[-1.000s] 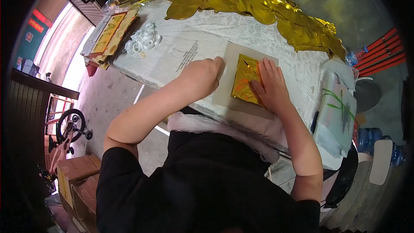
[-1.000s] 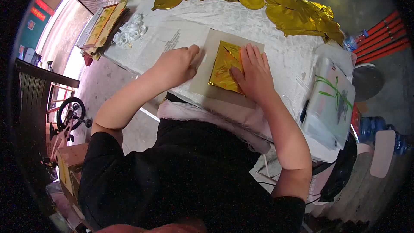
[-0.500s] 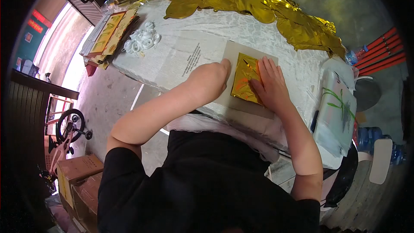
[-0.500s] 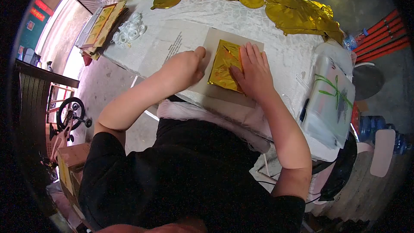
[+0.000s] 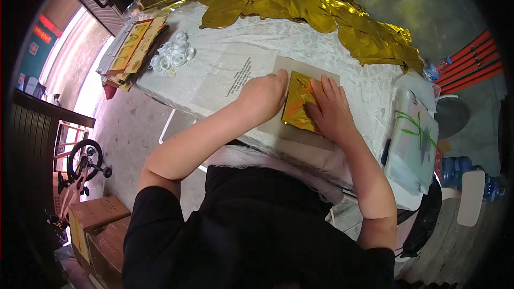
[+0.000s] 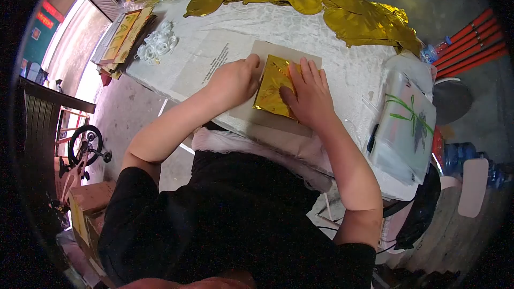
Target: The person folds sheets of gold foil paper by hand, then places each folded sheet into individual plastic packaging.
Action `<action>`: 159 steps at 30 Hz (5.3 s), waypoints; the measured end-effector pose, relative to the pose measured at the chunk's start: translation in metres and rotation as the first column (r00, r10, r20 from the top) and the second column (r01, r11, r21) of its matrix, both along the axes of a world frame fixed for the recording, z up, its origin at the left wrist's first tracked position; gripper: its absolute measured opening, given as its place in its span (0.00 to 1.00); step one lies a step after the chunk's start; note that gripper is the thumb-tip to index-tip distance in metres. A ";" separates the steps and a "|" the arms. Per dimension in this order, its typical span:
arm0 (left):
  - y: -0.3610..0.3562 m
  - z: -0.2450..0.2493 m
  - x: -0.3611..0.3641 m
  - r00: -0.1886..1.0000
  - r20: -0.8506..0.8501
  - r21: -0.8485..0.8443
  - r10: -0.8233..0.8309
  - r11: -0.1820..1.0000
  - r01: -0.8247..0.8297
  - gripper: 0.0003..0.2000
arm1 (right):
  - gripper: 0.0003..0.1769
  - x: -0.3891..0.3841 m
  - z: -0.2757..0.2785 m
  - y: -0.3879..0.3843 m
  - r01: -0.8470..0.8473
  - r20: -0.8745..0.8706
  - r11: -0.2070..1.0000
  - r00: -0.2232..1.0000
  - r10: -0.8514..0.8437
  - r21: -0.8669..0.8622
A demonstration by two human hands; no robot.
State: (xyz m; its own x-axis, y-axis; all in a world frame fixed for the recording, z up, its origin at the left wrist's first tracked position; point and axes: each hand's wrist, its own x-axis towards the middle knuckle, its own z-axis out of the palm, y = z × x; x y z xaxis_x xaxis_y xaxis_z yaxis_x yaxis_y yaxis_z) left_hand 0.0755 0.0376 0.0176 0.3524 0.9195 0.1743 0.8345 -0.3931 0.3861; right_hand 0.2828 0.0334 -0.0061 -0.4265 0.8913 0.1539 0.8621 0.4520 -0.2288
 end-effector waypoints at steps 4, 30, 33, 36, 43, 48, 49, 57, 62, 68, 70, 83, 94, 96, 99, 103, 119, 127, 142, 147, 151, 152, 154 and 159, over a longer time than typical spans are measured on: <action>-0.003 0.002 0.001 1.000 0.025 -0.006 0.006 1.000 -0.006 0.09 | 0.31 -0.001 0.002 -0.003 0.014 0.004 1.000 1.000 -0.014 -0.019; -0.004 -0.005 0.019 0.992 -0.050 -0.036 -0.116 0.993 0.115 0.11 | 0.62 0.048 0.045 -0.005 -0.073 0.021 0.879 0.995 0.094 -0.471; -0.004 -0.004 0.020 0.995 -0.060 -0.031 -0.078 0.997 0.077 0.11 | 0.63 0.048 0.044 -0.004 -0.089 0.022 0.875 0.993 0.113 -0.476; -0.006 0.003 0.018 0.994 -0.043 -0.070 -0.096 0.993 0.093 0.11 | 0.63 0.049 0.040 -0.004 -0.090 0.032 0.873 0.992 0.119 -0.479; -0.007 0.002 0.024 0.991 -0.092 0.060 -0.101 0.993 0.106 0.09 | 0.62 0.045 0.038 -0.005 -0.131 -0.024 0.884 0.991 0.134 -0.450; -0.008 0.004 0.024 0.985 -0.088 0.023 -0.150 0.988 0.153 0.11 | 0.61 0.039 0.040 -0.004 -0.133 -0.017 0.893 0.990 0.139 -0.430; -0.008 0.004 0.023 0.985 -0.089 0.021 -0.151 0.988 0.153 0.11 | 0.61 0.038 0.040 -0.005 -0.136 -0.020 0.895 0.990 0.141 -0.425; -0.001 0.032 -0.017 0.969 0.041 -0.209 -0.243 0.946 0.246 0.25 | 0.61 0.036 0.040 -0.001 -0.137 0.012 0.892 0.987 0.158 -0.431; -0.011 -0.001 -0.023 0.939 -0.120 -0.006 -0.323 0.946 0.324 0.36 | 0.61 0.035 0.041 0.000 -0.138 0.026 0.888 0.986 0.166 -0.439; -0.018 -0.008 -0.005 0.949 -0.107 -0.083 -0.298 0.953 0.290 0.38 | 0.61 0.035 0.039 -0.001 -0.132 0.031 0.894 0.987 0.161 -0.428; -0.020 -0.006 0.000 0.955 -0.091 -0.108 -0.283 0.956 0.273 0.38 | 0.61 0.034 0.036 -0.001 -0.147 0.022 0.903 0.985 0.170 -0.404; -0.023 -0.006 0.001 0.955 -0.148 0.000 -0.257 0.966 0.260 0.40 | 0.63 0.044 0.044 0.008 -0.159 0.071 0.871 0.974 0.216 -0.465; -0.022 -0.008 0.002 0.962 -0.129 0.017 -0.243 0.969 0.247 0.42 | 0.64 0.050 0.042 0.001 -0.164 0.042 0.880 0.978 0.203 -0.445; -0.022 -0.008 0.004 0.955 -0.164 -0.004 -0.246 0.969 0.249 0.42 | 0.64 0.049 0.042 0.001 -0.172 0.031 0.881 0.978 0.207 -0.441; -0.022 -0.006 0.007 0.956 -0.152 -0.011 -0.252 0.967 0.254 0.42 | 0.63 0.050 0.039 0.001 -0.189 0.022 0.887 0.976 0.218 -0.422; -0.019 -0.008 0.010 0.952 -0.165 -0.007 -0.259 0.965 0.261 0.41 | 0.63 0.044 0.037 -0.001 -0.216 0.002 0.897 0.972 0.235 -0.386; -0.015 -0.009 0.008 0.949 -0.169 0.005 -0.264 0.963 0.269 0.42 | 0.63 -0.004 0.028 0.006 -0.251 0.067 0.907 0.955 0.289 -0.338; -0.010 -0.011 0.000 0.946 -0.141 0.023 -0.292 0.954 0.298 0.42 | 0.60 -0.027 0.015 0.012 -0.234 0.083 0.916 0.958 0.274 -0.328; -0.029 0.000 -0.031 0.982 -0.060 0.106 -0.176 0.978 0.182 0.35 | 0.27 -0.008 -0.007 0.033 -0.264 -0.165 0.964 0.952 0.259 -0.012; -0.032 -0.001 -0.035 0.950 -0.096 0.061 -0.296 0.951 0.302 0.36 | 0.28 -0.008 0.008 0.006 -0.187 -0.095 0.982 0.977 0.188 0.020; -0.016 0.013 -0.050 0.849 -0.152 0.017 -0.505 0.858 0.513 0.34 | 0.25 -0.004 0.029 -0.032 -0.124 0.056 0.992 0.991 0.124 -0.003; -0.012 0.017 -0.052 0.851 -0.148 0.017 -0.503 0.859 0.511 0.34 | 0.25 -0.003 0.031 -0.038 -0.126 0.059 0.992 0.990 0.126 -0.005; -0.007 0.024 -0.052 0.808 -0.130 -0.059 -0.575 0.818 0.572 0.31 | 0.21 -0.002 0.034 -0.046 -0.129 0.074 0.991 0.989 0.125 0.040; -0.030 0.030 -0.039 0.854 0.119 -0.089 -0.507 0.851 0.518 0.23 | 0.15 0.010 0.038 -0.035 -0.190 -0.042 0.978 0.980 0.194 0.088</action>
State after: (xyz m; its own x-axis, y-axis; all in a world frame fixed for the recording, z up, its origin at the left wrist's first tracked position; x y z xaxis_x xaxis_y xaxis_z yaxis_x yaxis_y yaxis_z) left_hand 0.0366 0.0078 0.0481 0.7671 0.6276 0.1326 0.4870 -0.7043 0.5165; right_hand 0.2933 -0.0020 0.0320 -0.5781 0.7768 0.2497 0.7461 0.6272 -0.2237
